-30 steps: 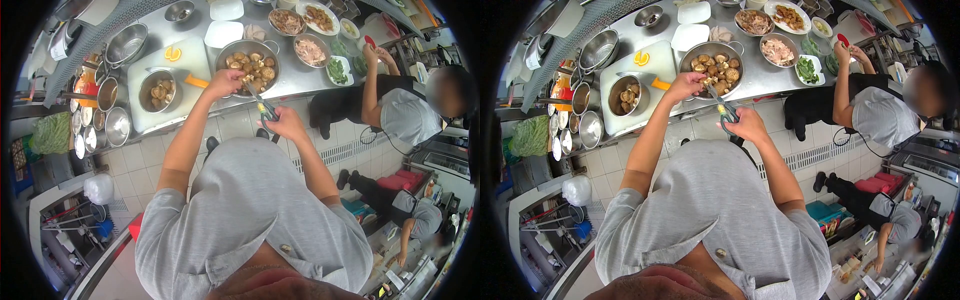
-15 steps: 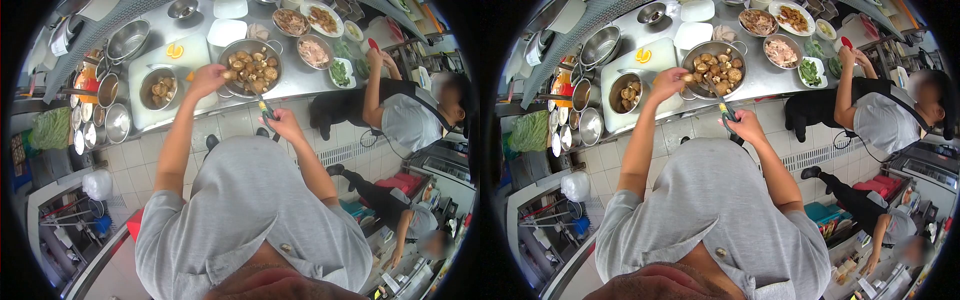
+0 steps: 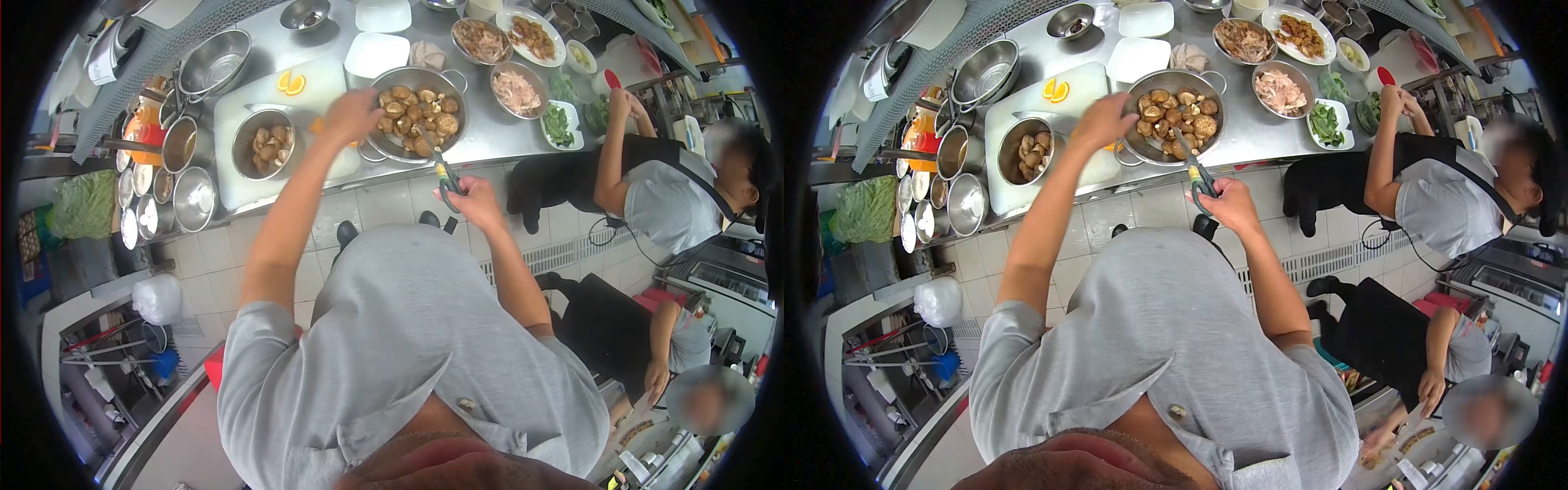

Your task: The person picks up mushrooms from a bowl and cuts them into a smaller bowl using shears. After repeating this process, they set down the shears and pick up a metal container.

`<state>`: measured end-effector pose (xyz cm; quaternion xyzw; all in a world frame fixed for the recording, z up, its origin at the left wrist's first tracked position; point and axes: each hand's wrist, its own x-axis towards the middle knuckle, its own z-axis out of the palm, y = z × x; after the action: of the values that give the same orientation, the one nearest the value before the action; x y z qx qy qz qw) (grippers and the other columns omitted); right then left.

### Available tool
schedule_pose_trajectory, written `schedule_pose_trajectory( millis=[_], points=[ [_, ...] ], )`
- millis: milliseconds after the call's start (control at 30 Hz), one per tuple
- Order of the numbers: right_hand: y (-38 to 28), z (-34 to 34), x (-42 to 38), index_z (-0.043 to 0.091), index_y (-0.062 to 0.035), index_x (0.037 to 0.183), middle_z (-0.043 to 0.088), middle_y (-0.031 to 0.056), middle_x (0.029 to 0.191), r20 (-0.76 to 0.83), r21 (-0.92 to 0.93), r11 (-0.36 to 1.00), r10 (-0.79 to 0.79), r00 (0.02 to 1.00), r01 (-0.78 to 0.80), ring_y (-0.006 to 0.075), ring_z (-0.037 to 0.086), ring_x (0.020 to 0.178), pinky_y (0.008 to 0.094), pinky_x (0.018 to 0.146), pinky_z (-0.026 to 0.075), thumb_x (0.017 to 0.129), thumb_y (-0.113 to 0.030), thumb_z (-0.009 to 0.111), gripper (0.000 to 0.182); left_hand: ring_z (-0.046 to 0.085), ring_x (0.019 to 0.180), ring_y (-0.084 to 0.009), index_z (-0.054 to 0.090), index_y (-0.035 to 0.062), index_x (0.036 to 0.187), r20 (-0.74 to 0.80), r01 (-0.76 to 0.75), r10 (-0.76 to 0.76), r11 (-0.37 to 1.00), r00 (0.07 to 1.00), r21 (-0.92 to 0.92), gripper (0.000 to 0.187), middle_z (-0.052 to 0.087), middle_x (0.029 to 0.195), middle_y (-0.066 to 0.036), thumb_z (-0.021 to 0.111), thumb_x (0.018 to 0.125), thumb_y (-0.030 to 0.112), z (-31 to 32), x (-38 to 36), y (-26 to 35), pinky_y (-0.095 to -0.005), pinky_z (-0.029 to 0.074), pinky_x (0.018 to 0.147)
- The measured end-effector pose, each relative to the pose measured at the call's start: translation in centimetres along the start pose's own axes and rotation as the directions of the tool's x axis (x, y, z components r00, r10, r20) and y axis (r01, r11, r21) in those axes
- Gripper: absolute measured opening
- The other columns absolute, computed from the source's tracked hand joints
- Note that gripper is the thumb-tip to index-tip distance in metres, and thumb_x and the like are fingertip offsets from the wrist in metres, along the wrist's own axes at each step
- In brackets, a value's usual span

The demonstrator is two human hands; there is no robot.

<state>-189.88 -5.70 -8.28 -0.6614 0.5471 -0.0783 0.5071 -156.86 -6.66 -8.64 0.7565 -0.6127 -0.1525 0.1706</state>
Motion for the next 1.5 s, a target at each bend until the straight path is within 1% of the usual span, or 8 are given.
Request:
schedule_pose_trajectory(
  millis=[300, 400, 433, 533, 667, 1333, 1433, 1500],
  points=[
    [0.3, -0.2, -1.4, 0.06, -0.0033, 0.065, 0.055, 0.0031, 0.057, -0.054, -0.039, 0.999, -0.024, 0.998, 0.022, 0.014, 0.047, 0.054, 0.0339, 0.052, 0.042, 0.071, -0.047, 0.091, 0.054, 0.064, 0.113, -0.037, 0.064, 0.0032, 0.12, 0.155, 0.025, -0.052, 0.985, 0.987, 0.172, 0.04, 0.065, 0.116, -0.021, 0.07, 0.081, 0.012, 4.7, 4.1, 3.5, -0.0461, 0.054, 0.094],
    [0.7, -0.4, -1.8, 0.059, -0.0027, 0.066, 0.055, 0.0043, 0.058, -0.071, -0.073, 0.997, -0.044, 0.997, 0.038, 0.0155, 0.048, 0.054, 0.0348, 0.053, 0.043, 0.07, -0.047, 0.091, 0.055, 0.067, 0.098, -0.0395, 0.064, 0.0057, 0.112, 0.058, -0.053, 0.055, 0.998, 0.997, -0.033, 0.044, 0.069, 0.102, -0.02, 0.079, 0.072, 0.014, 5.9, 5.1, 0.7, -0.0433, 0.055, 0.086],
    [0.6, -0.4, -1.8, 0.059, -0.0026, 0.066, 0.055, 0.0047, 0.058, -0.072, -0.09, 0.995, -0.049, 0.996, 0.042, 0.0161, 0.049, 0.054, 0.0353, 0.053, 0.043, 0.07, -0.047, 0.091, 0.055, 0.068, 0.087, -0.0289, 0.063, 0.0067, 0.118, 0.01, -0.04, 0.043, 0.985, 0.999, -0.169, 0.047, 0.071, 0.091, -0.013, 0.081, 0.075, 0.015, 5.8, 4.4, 0.4, -0.0377, 0.055, 0.074],
    [-0.1, -0.3, -2.1, 0.059, -0.002, 0.067, 0.056, 0.0061, 0.059, -0.08, -0.09, 0.992, -0.093, 0.992, 0.086, 0.0178, 0.05, 0.055, 0.0367, 0.054, 0.044, 0.069, -0.048, 0.091, 0.055, 0.066, 0.078, -0.0166, 0.062, 0.0083, 0.124, 0.184, 0.193, -0.098, 0.757, 0.978, -0.624, 0.049, 0.07, 0.093, -0.007, 0.081, 0.08, 0.013, 3.9, 1.6, 1.4, -0.0305, 0.054, 0.065],
    [-1.4, -0.3, -2.0, 0.059, -0.0012, 0.067, 0.057, 0.008, 0.06, -0.046, -0.156, 0.978, -0.146, 0.988, 0.138, 0.0197, 0.052, 0.056, 0.0374, 0.056, 0.045, 0.069, -0.048, 0.09, 0.057, 0.064, 0.076, -0.0118, 0.058, 0.0025, 0.128, 0.293, 0.268, -0.04, 0.536, 0.955, -0.801, 0.047, 0.069, 0.095, -0.005, 0.077, 0.086, 0.006, 3.8, -0.2, 1.1, -0.025, 0.053, 0.061],
    [-1.5, 1.6, -1.0, 0.059, 0.0, 0.06, 0.055, 0.0066, 0.057, 0.06, -0.155, 0.973, -0.166, 0.984, 0.174, 0.0154, 0.049, 0.05, 0.0376, 0.049, 0.041, 0.076, -0.043, 0.087, 0.054, 0.07, 0.074, -0.0137, 0.063, -0.0063, 0.127, 0.335, 0.286, -0.003, 0.529, 0.942, -0.799, 0.048, 0.074, 0.094, -0.01, 0.071, 0.08, -0.001, 4.2, -2.6, 1.5, -0.0269, 0.057, 0.063],
    [-0.1, 2.4, -0.4, 0.059, -0.001, 0.063, 0.054, 0.002, 0.058, 0.042, 0.017, 0.98, -0.197, 0.98, 0.196, 0.0128, 0.046, 0.051, 0.0359, 0.047, 0.037, 0.079, -0.039, 0.087, 0.05, 0.071, 0.075, -0.0148, 0.063, -0.0066, 0.125, 0.324, 0.276, -0.019, 0.576, 0.946, -0.77, 0.046, 0.074, 0.096, -0.011, 0.071, 0.08, 0.0, 3.6, -2.6, 1.0, -0.0274, 0.058, 0.064],
    [0.8, 2.8, -0.3, 0.058, -0.002, 0.065, 0.054, 0.0004, 0.059, 0.097, 0.303, 0.953, -0.043, 0.994, 0.011, 0.0123, 0.046, 0.052, 0.0347, 0.048, 0.037, 0.079, -0.038, 0.088, 0.048, 0.071, 0.076, -0.0153, 0.063, -0.0067, 0.124, 0.308, 0.266, -0.044, 0.631, 0.95, -0.729, 0.045, 0.075, 0.098, -0.011, 0.071, 0.08, 0.001, 2.9, -2.6, 0.8, -0.0278, 0.058, 0.064]
  ],
)
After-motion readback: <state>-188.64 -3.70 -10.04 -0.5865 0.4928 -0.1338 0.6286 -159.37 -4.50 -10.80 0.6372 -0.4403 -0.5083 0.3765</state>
